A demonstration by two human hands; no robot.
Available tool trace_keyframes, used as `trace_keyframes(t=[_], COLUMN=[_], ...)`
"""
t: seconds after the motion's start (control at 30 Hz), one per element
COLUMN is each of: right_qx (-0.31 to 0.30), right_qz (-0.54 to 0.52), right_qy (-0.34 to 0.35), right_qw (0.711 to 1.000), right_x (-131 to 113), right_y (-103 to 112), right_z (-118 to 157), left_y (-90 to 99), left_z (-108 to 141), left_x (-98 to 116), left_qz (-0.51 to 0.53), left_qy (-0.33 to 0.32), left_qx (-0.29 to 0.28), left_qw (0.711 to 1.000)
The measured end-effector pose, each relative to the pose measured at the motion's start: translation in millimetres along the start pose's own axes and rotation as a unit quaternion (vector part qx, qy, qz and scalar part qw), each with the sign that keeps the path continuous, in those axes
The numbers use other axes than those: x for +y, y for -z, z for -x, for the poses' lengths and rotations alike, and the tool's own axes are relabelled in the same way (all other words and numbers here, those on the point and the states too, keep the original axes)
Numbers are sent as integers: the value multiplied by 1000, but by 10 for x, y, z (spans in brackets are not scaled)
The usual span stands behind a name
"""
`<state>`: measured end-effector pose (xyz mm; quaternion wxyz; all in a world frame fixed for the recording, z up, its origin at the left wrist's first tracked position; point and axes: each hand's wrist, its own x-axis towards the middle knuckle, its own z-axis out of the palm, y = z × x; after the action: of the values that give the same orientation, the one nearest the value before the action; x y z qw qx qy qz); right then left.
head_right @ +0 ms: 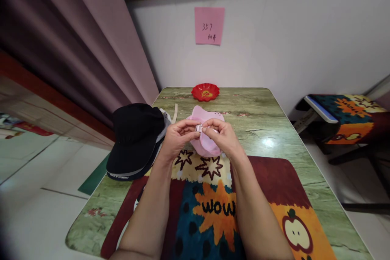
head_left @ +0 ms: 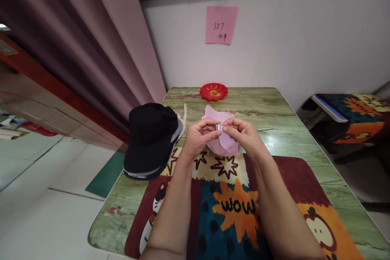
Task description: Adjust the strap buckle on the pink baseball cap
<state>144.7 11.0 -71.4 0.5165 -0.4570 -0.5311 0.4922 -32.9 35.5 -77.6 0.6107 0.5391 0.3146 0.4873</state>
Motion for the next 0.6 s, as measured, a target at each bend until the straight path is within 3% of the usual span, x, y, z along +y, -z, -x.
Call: trace_keyframes(t=[0.6], right_qx=[-23], right_qz=[5], right_qy=[-3], right_qw=[1000], right_x=[26], right_y=[36], right_z=[4], left_y=[-5], left_z=[12], left_x=[-6], left_qz=[6], left_qy=[-5], left_qx=[-17], left_qw=[1000])
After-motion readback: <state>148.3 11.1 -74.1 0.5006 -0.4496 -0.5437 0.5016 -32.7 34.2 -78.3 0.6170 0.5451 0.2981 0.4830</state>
